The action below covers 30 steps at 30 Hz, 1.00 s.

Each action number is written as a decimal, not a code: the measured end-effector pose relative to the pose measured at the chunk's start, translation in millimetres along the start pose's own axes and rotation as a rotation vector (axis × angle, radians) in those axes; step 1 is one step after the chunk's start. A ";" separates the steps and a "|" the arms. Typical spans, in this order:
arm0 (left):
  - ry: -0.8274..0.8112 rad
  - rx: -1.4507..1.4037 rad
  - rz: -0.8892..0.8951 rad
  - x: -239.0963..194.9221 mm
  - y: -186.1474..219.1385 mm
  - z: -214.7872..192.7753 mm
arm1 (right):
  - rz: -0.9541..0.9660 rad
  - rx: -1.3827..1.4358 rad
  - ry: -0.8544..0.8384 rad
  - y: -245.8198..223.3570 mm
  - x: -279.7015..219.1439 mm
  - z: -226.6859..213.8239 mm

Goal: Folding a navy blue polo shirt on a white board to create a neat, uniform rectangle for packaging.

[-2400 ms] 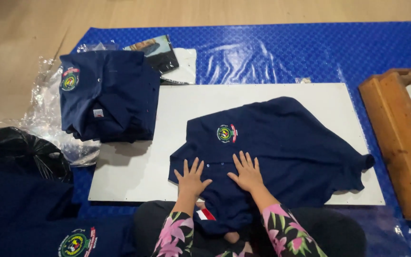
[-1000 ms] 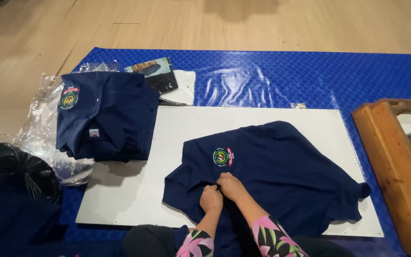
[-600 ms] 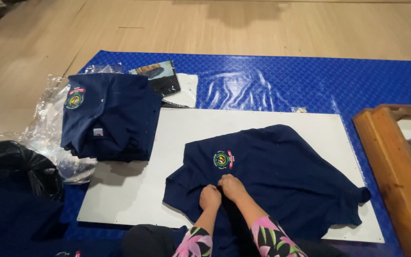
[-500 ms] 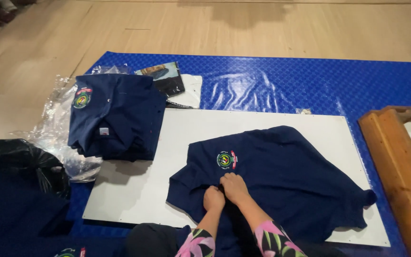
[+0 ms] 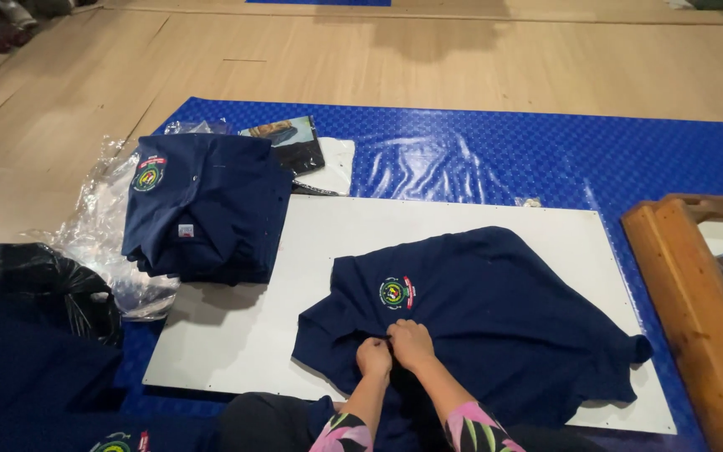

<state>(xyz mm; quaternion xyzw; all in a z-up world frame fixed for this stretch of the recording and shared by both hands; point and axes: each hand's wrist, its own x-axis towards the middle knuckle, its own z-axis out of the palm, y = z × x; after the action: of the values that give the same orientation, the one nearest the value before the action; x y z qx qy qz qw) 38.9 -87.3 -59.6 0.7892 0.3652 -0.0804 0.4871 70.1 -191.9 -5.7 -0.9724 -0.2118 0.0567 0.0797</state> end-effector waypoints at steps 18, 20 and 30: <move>0.105 -0.338 -0.174 -27.5 29.7 -19.3 | 0.075 0.500 -0.014 13.6 -7.2 -2.5; 0.086 -0.352 -0.192 -32.5 36.1 -25.4 | 0.144 0.540 -0.030 6.4 -12.9 -15.5; 0.022 -0.661 -0.261 -26.8 30.2 -19.5 | 0.107 0.532 0.130 8.2 -18.0 7.9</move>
<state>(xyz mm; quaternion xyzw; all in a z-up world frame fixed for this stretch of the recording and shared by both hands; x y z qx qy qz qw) 34.9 -92.3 -15.1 0.5364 0.4746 -0.0112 0.6978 56.0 -205.7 -13.5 -0.9286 -0.1325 0.0521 0.3426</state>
